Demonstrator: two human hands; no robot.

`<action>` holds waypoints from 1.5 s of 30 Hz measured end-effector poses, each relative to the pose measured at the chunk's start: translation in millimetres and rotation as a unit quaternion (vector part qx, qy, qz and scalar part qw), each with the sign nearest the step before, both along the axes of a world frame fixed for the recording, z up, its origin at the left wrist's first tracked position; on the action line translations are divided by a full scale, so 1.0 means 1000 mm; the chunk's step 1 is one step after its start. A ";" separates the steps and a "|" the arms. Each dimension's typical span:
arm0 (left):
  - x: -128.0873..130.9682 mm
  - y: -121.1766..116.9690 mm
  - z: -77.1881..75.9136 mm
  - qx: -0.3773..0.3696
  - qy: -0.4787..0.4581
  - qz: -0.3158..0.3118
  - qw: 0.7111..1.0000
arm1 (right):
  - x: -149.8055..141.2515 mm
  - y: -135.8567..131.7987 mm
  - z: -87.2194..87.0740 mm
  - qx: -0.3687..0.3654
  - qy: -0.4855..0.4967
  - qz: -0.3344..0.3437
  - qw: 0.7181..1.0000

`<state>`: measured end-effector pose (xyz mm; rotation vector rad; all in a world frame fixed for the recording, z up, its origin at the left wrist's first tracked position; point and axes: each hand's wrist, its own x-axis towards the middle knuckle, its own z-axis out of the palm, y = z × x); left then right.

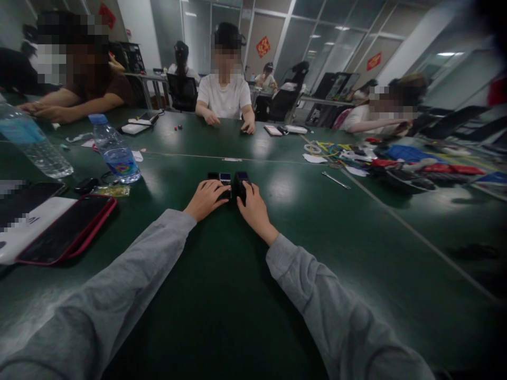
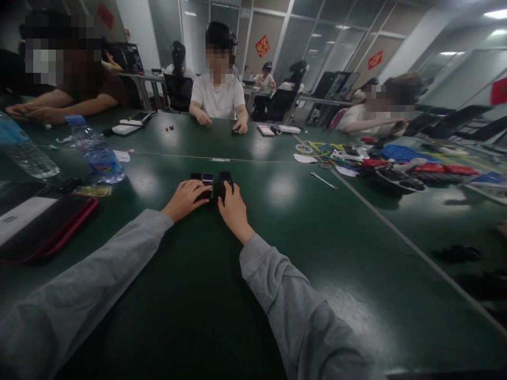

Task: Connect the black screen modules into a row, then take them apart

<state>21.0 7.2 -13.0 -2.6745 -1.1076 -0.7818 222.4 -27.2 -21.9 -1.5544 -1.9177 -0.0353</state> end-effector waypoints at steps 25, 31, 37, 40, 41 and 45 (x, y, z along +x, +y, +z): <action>0.004 0.002 0.000 0.040 0.015 0.017 0.999 | -0.001 -0.003 0.006 0.008 0.009 -0.007 1.000; 0.003 0.002 -0.001 0.038 0.022 0.019 0.999 | 0.001 0.000 0.001 -0.014 -0.002 -0.011 1.000; 0.002 0.002 -0.001 0.039 0.020 0.015 0.999 | 0.000 -0.002 0.004 -0.020 0.000 -0.010 1.000; 0.002 0.003 -0.001 0.036 0.019 0.014 0.999 | -0.001 -0.003 0.006 -0.024 -0.001 -0.012 1.000; 0.002 0.002 -0.001 0.034 0.017 0.014 0.999 | -0.001 -0.003 0.007 -0.025 -0.003 -0.014 1.000; 0.004 0.000 0.000 0.032 -0.004 0.015 0.999 | -0.001 -0.002 0.007 -0.025 -0.006 -0.021 0.999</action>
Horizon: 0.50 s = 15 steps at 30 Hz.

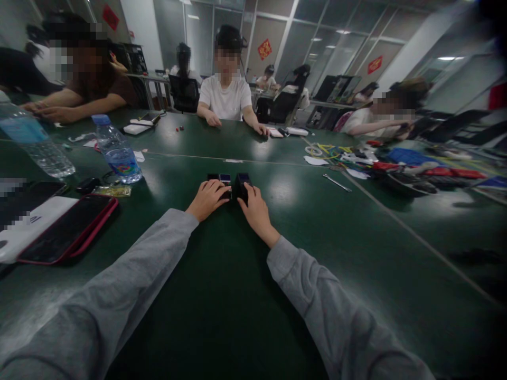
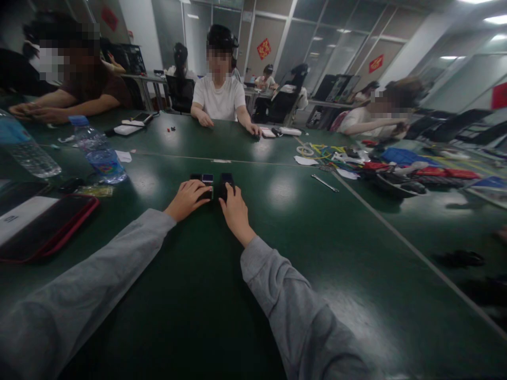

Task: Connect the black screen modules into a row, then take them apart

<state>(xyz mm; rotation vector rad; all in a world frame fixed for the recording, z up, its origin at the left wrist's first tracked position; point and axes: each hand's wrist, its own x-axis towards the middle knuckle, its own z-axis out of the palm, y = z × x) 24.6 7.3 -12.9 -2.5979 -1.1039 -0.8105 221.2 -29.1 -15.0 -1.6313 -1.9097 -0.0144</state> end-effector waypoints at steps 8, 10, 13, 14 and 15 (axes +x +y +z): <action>-0.012 0.011 0.001 -0.037 -0.297 0.100 0.949 | 0.002 -0.002 0.000 -0.001 0.001 0.013 1.000; -0.018 0.019 -0.003 -0.067 -0.365 0.122 0.920 | 0.002 -0.002 0.000 -0.004 0.002 0.015 1.000; -0.023 0.027 -0.009 -0.126 -0.445 0.131 0.877 | 0.003 -0.001 0.000 -0.005 0.004 0.017 1.000; -0.024 0.029 -0.010 -0.148 -0.465 0.128 0.864 | 0.003 -0.001 -0.001 -0.005 0.005 0.018 1.000; -0.025 0.029 -0.011 -0.169 -0.479 0.122 0.853 | 0.003 -0.001 -0.001 -0.004 0.007 0.018 1.000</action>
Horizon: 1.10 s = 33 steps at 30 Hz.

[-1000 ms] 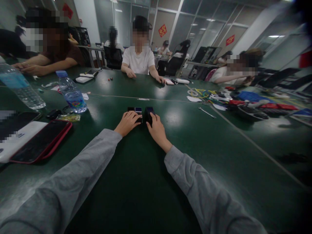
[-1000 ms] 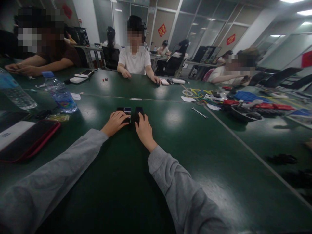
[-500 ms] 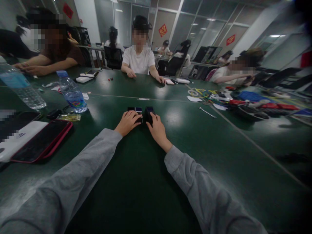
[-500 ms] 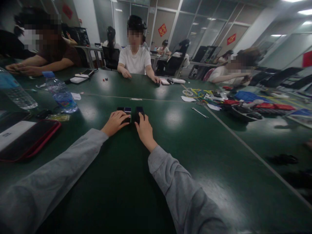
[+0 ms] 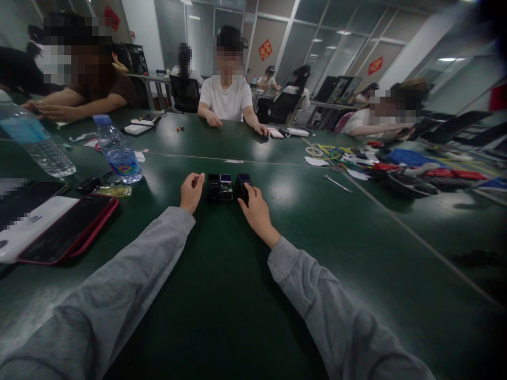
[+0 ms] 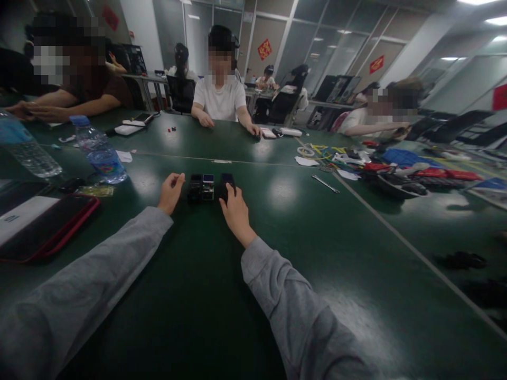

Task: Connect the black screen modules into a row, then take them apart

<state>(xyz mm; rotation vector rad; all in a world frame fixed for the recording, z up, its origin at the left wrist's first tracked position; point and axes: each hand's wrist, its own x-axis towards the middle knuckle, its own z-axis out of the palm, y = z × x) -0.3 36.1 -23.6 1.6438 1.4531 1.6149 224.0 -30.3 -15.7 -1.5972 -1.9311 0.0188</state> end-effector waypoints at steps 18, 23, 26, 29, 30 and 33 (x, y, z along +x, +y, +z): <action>0.008 -0.007 0.001 -0.020 0.024 -0.111 0.993 | -0.001 0.001 -0.003 0.008 -0.007 0.000 1.000; 0.007 -0.007 0.001 -0.024 0.016 -0.115 0.993 | 0.000 0.002 -0.005 0.004 -0.003 -0.001 1.000; 0.006 -0.006 0.000 -0.027 0.014 -0.119 0.992 | -0.001 0.001 -0.003 0.006 0.012 0.004 1.000; 0.006 -0.006 0.000 -0.026 0.013 -0.118 0.993 | -0.002 -0.002 0.003 0.040 0.047 0.006 0.998; 0.006 -0.006 0.000 -0.030 0.011 -0.119 0.992 | -0.002 -0.004 0.006 0.059 0.061 0.004 0.996; 0.006 -0.006 0.000 -0.042 0.002 -0.123 0.992 | 0.002 -0.006 0.013 0.117 0.091 -0.011 0.989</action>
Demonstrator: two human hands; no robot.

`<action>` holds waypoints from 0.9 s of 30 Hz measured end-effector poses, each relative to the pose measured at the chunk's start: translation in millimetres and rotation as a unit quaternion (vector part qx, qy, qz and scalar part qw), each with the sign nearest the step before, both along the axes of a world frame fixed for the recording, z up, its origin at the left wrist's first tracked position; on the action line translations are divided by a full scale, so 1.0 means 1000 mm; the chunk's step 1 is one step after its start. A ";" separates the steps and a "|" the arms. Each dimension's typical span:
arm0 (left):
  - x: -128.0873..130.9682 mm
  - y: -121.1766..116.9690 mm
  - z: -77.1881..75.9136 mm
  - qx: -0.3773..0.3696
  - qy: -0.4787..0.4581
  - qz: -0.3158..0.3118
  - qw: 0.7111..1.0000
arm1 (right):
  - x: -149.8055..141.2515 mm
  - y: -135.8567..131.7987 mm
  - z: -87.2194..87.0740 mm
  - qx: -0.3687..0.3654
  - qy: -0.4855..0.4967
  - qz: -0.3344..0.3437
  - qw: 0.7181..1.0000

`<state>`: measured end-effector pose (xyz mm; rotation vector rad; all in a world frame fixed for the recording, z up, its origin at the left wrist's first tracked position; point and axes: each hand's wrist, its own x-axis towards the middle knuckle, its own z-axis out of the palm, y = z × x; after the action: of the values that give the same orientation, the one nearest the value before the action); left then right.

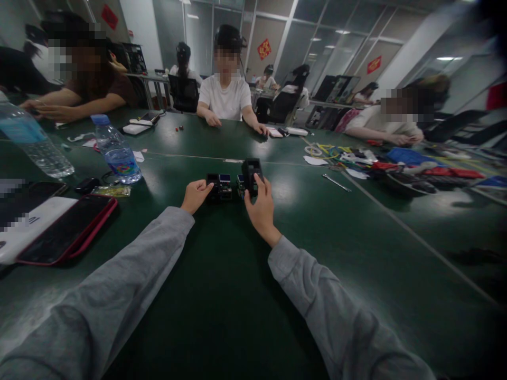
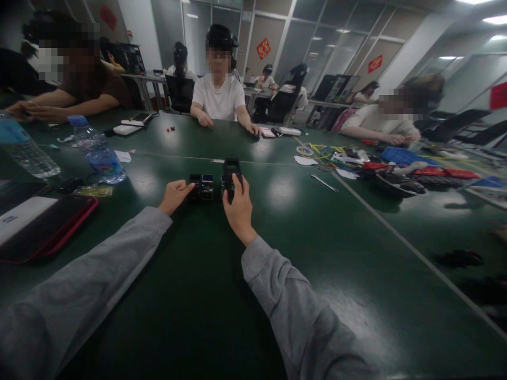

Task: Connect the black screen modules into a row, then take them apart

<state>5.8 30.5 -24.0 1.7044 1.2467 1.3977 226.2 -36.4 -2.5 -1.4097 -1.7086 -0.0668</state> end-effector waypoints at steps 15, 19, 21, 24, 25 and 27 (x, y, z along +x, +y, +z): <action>0.000 0.002 -0.002 0.010 0.011 0.013 1.000 | 0.038 0.027 -0.028 -0.081 0.056 -0.041 0.994; -0.001 0.001 -0.002 0.004 0.002 0.008 1.000 | 0.038 0.031 -0.032 -0.077 0.047 -0.030 0.996; -0.001 0.000 -0.001 0.003 0.000 0.005 1.000 | 0.038 0.032 -0.032 -0.074 0.044 -0.034 0.996; -0.001 0.000 -0.001 0.007 -0.005 0.003 1.000 | 0.037 0.033 -0.031 -0.078 0.051 -0.036 0.995; -0.001 0.000 -0.001 0.008 -0.005 0.003 1.000 | 0.036 0.032 -0.030 -0.078 0.054 -0.034 0.995; -0.001 0.000 -0.002 0.007 -0.008 0.002 1.000 | 0.036 0.031 -0.028 -0.076 0.060 -0.026 0.995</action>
<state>4.7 30.5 -25.6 1.6981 1.2355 1.4224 261.7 -5.5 -30.9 -1.5384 -1.6054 0.1199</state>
